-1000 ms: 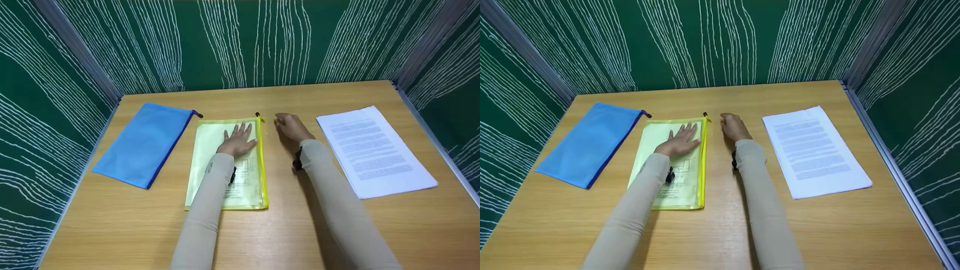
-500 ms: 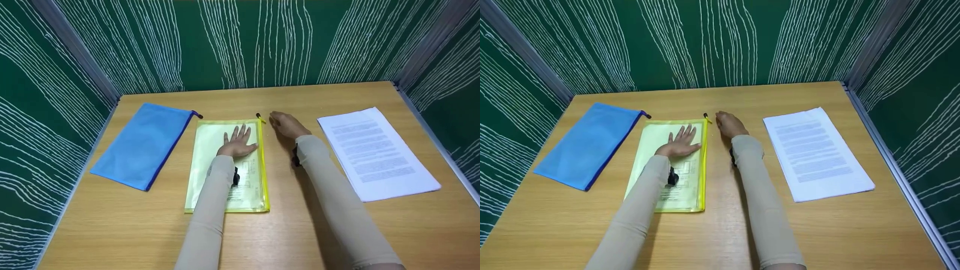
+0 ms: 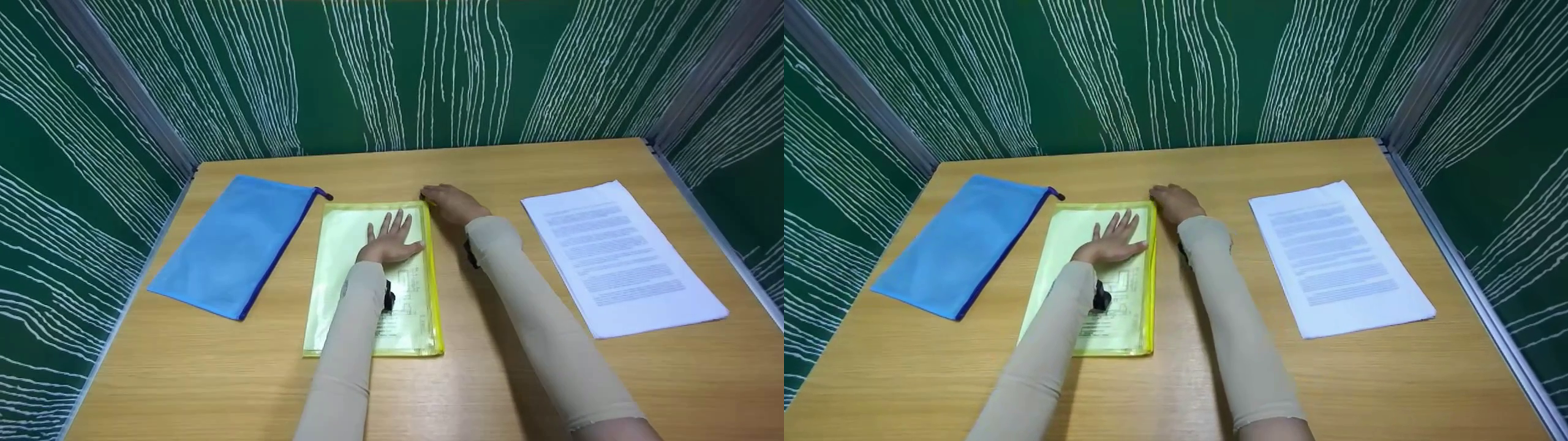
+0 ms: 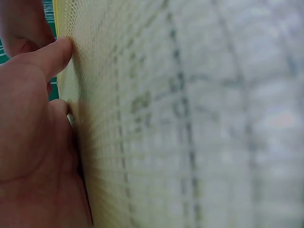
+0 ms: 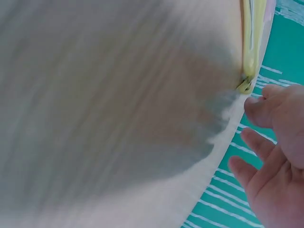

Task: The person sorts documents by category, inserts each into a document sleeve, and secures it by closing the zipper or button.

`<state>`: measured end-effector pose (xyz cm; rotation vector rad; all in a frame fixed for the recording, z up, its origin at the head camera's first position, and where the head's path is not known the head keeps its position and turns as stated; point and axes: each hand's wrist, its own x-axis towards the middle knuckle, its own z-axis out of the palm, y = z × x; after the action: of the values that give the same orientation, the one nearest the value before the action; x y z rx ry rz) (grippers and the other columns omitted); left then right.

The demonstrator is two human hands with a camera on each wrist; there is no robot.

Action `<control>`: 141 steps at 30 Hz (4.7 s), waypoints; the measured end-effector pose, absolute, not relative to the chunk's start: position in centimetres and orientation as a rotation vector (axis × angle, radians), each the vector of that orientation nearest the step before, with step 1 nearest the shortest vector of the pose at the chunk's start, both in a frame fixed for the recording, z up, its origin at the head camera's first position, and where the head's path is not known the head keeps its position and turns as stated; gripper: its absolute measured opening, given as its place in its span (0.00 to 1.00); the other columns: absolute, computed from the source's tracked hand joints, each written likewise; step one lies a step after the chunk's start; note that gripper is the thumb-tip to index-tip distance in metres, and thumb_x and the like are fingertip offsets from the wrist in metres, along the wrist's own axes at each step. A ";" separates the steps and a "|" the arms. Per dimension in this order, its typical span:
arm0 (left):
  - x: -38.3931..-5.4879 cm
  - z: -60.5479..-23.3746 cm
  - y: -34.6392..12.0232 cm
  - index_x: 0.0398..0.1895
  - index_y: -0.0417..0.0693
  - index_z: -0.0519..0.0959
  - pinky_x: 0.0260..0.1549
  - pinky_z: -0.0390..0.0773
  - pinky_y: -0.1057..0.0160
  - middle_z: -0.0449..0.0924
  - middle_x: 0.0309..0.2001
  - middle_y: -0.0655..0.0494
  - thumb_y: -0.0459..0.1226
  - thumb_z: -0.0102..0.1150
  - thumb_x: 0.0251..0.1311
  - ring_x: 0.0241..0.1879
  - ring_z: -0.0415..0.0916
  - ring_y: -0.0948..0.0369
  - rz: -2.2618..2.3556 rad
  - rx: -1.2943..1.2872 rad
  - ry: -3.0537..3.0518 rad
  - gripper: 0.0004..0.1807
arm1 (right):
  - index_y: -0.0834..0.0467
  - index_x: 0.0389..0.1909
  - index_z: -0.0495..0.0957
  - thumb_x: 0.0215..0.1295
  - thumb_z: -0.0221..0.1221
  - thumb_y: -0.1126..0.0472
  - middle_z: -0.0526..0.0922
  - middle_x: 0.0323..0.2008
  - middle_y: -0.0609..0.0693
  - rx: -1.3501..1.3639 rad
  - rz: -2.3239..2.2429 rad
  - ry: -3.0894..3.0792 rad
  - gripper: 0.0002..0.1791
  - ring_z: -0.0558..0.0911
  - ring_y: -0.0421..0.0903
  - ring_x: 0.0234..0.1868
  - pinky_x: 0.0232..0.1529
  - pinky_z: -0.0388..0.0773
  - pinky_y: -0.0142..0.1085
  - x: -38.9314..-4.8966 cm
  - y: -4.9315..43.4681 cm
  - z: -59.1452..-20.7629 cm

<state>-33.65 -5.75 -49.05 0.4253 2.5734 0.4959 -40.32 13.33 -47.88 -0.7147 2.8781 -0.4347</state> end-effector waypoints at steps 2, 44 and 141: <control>-33.7 -49.1 -5.8 0.77 0.59 0.32 0.69 0.20 0.41 0.20 0.77 0.60 0.64 0.34 0.67 0.75 0.16 0.57 0.494 0.424 2.575 0.44 | 0.55 0.68 0.67 0.71 0.46 0.73 0.66 0.70 0.54 -0.756 -0.343 2.884 0.26 0.64 0.55 0.71 0.71 0.60 0.48 -40.5 12.9 -47.9; -33.6 -49.1 -5.9 0.78 0.60 0.36 0.69 0.20 0.41 0.22 0.77 0.59 0.63 0.39 0.66 0.76 0.18 0.56 0.535 0.433 2.595 0.44 | 0.63 0.43 0.84 0.63 0.60 0.69 0.84 0.41 0.59 -0.369 -0.550 2.985 0.09 0.80 0.51 0.41 0.51 0.79 0.45 -39.1 15.7 -47.6; -33.8 -49.7 -4.1 0.77 0.64 0.41 0.70 0.20 0.42 0.28 0.78 0.63 0.61 0.45 0.62 0.77 0.21 0.57 0.705 0.128 2.712 0.44 | 0.59 0.43 0.84 0.64 0.61 0.63 0.84 0.40 0.54 -0.278 -1.012 2.624 0.09 0.77 0.47 0.38 0.47 0.75 0.38 -35.3 18.4 -47.9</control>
<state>-33.77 -4.08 -49.70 0.1283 2.7123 0.7052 -35.25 18.42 -47.92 -0.2782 2.6242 -1.0118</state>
